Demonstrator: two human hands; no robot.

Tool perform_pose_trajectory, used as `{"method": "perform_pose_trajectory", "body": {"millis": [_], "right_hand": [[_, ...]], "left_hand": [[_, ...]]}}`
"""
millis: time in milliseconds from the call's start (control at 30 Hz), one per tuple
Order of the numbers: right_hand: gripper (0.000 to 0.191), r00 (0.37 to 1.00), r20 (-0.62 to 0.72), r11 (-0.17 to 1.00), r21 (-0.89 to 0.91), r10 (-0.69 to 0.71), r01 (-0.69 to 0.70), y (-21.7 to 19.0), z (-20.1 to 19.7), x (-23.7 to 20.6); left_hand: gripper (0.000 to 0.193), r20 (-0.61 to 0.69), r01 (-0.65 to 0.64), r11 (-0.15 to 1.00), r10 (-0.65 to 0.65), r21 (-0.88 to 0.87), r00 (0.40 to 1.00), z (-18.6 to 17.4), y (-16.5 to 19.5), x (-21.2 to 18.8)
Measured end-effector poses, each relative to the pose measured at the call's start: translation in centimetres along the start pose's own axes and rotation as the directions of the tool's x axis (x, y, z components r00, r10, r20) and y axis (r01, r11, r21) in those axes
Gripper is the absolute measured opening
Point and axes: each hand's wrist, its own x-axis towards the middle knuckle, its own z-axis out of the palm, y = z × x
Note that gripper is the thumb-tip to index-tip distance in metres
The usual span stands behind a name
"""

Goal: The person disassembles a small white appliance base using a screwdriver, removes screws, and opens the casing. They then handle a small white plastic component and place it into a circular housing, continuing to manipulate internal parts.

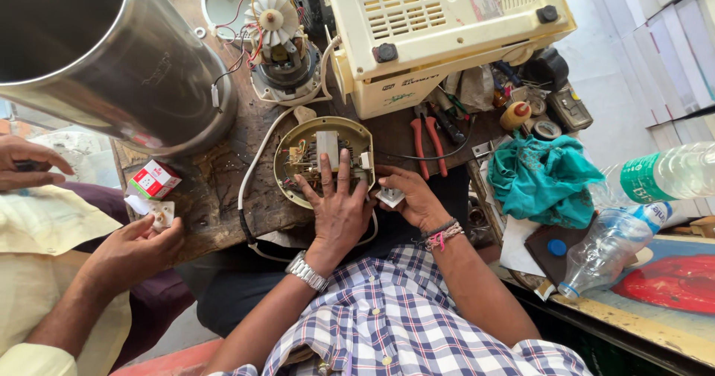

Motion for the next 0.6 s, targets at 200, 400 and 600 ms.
{"method": "perform_pose_trajectory", "body": {"millis": [200, 400, 600], "right_hand": [[0.046, 0.999, 0.005, 0.998, 0.026, -0.053, 0.052, -0.1, 0.1, -0.4], [0.047, 0.996, 0.069, 0.998, 0.050, -0.052, 0.049, -0.5, 1.1, -1.7], [0.051, 0.997, -0.012, 0.997, 0.012, -0.071, 0.071, -1.9, 2.5, -3.3]], "left_hand": [[0.023, -0.086, 0.010, 0.997, -0.003, 0.076, 0.996, 1.5, 0.2, 0.1], [0.012, -0.138, -0.079, 0.995, 0.069, -0.067, 0.988, -1.9, -1.6, 1.6], [0.011, -0.123, -0.084, 0.896, 0.033, -0.435, 0.992, -8.3, -6.6, 4.1]]}}
